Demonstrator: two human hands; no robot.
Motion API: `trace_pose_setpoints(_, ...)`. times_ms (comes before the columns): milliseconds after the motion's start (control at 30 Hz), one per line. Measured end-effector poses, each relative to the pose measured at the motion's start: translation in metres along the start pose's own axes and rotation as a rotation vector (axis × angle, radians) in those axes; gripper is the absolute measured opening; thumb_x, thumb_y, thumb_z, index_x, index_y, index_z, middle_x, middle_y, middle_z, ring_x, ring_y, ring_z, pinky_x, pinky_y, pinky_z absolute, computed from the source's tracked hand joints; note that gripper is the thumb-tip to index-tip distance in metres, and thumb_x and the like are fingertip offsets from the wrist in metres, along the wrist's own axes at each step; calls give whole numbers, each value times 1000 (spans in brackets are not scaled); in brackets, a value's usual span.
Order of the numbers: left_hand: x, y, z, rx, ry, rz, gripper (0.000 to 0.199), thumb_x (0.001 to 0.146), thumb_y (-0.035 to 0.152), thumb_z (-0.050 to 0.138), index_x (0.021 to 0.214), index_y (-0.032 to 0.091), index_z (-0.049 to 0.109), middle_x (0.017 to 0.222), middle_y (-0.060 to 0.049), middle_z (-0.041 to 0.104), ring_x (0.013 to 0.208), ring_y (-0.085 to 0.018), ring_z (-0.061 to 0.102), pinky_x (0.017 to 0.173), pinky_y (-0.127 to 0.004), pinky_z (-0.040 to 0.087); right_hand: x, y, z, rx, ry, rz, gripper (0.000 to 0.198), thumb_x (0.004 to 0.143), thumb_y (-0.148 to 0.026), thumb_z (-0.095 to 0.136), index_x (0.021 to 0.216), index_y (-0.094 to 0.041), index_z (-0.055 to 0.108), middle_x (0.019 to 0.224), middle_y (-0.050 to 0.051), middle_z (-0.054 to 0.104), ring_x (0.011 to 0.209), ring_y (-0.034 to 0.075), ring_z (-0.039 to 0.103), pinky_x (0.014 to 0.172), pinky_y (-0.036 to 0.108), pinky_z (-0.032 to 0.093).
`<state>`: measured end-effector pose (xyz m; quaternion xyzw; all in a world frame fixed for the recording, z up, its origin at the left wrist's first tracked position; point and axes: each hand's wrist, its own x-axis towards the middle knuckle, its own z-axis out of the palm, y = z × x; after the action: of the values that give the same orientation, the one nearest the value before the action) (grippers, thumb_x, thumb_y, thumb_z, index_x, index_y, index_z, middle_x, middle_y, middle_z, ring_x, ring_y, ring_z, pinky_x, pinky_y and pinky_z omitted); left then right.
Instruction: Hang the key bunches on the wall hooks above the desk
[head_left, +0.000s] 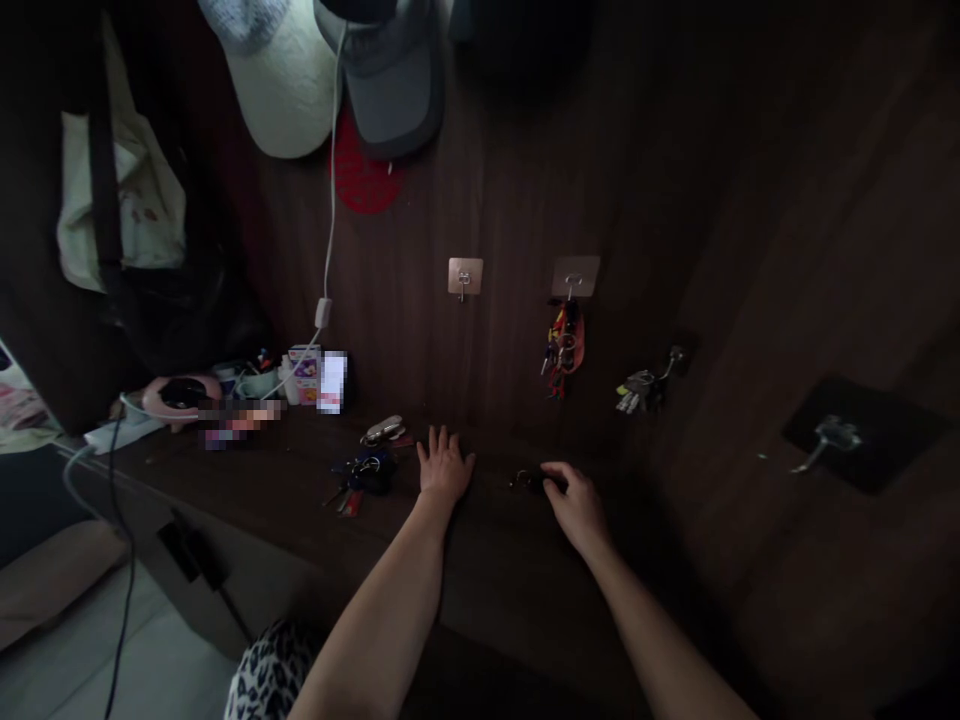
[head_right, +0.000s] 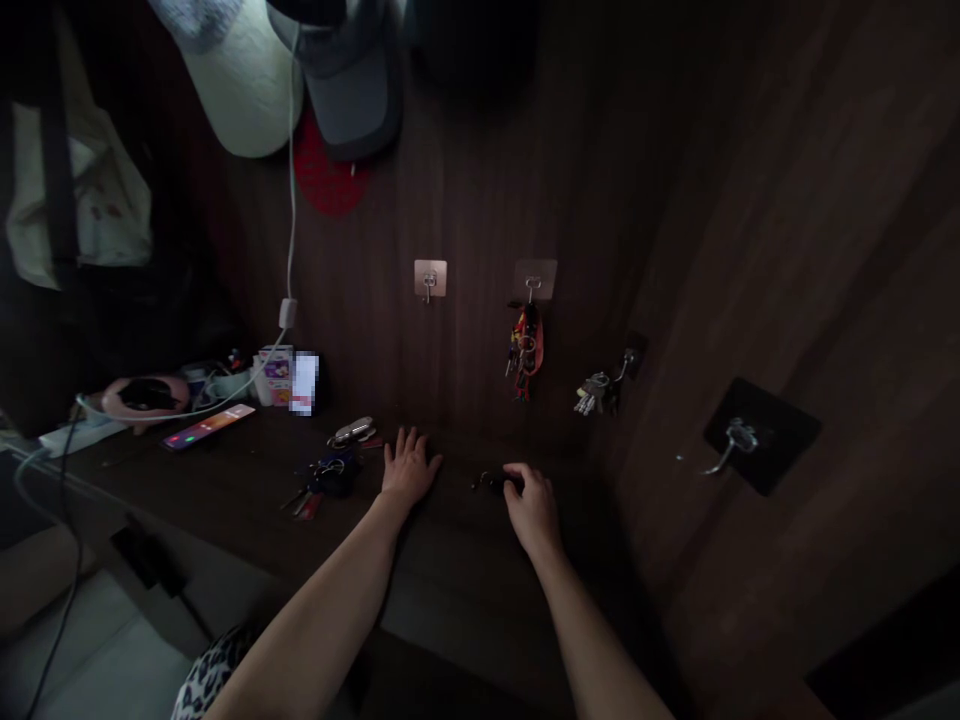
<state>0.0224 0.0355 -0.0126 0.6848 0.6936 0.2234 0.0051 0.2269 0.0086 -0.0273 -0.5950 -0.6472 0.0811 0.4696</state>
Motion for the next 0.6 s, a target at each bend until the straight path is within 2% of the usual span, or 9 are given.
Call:
trace_pose_setpoints(133,0,0,-1,-5,-53,48,49,86,44,37,128,19,45,140,-9,43,136,-29,21,108,-57,14,0,2,1,-8,9,-13,21,72,-22,47,86,-21,62,92,5,67,90,22,59,84,38,44)
trace_pose_setpoints(233,-1,0,-2,-22,11,80,46,86,42,40,126,20,47,134,-10,49,135,-27,24,109,-53,15,0,4,1,-4,18,-16,21,72,-23,47,85,-22,63,90,5,67,89,22,60,83,38,44)
trace_pose_setpoints(333,1,0,-2,-28,109,26,48,85,39,41,129,19,44,140,-11,40,137,-27,20,109,-50,17,0,5,2,7,19,-27,22,72,-23,46,86,-22,63,89,5,66,89,22,60,83,38,44)
trace_pose_setpoints(433,4,0,-1,-31,38,-2,51,85,40,41,131,18,42,143,-13,36,137,-31,18,108,-54,15,0,7,3,11,17,-29,22,73,-25,45,86,-22,62,90,6,66,90,22,60,84,38,44)
trace_pose_setpoints(500,4,0,-2,-43,-2,22,47,85,39,42,127,18,46,139,-14,42,135,-31,23,107,-57,14,0,7,3,14,16,-24,22,72,-25,45,86,-21,62,90,6,67,89,22,60,84,39,44)
trace_pose_setpoints(600,2,1,-5,-61,44,90,35,85,32,45,116,19,55,124,-12,56,123,-29,39,106,-54,15,1,8,4,27,8,-21,22,72,-25,46,86,-22,62,90,6,67,89,22,60,85,39,44)
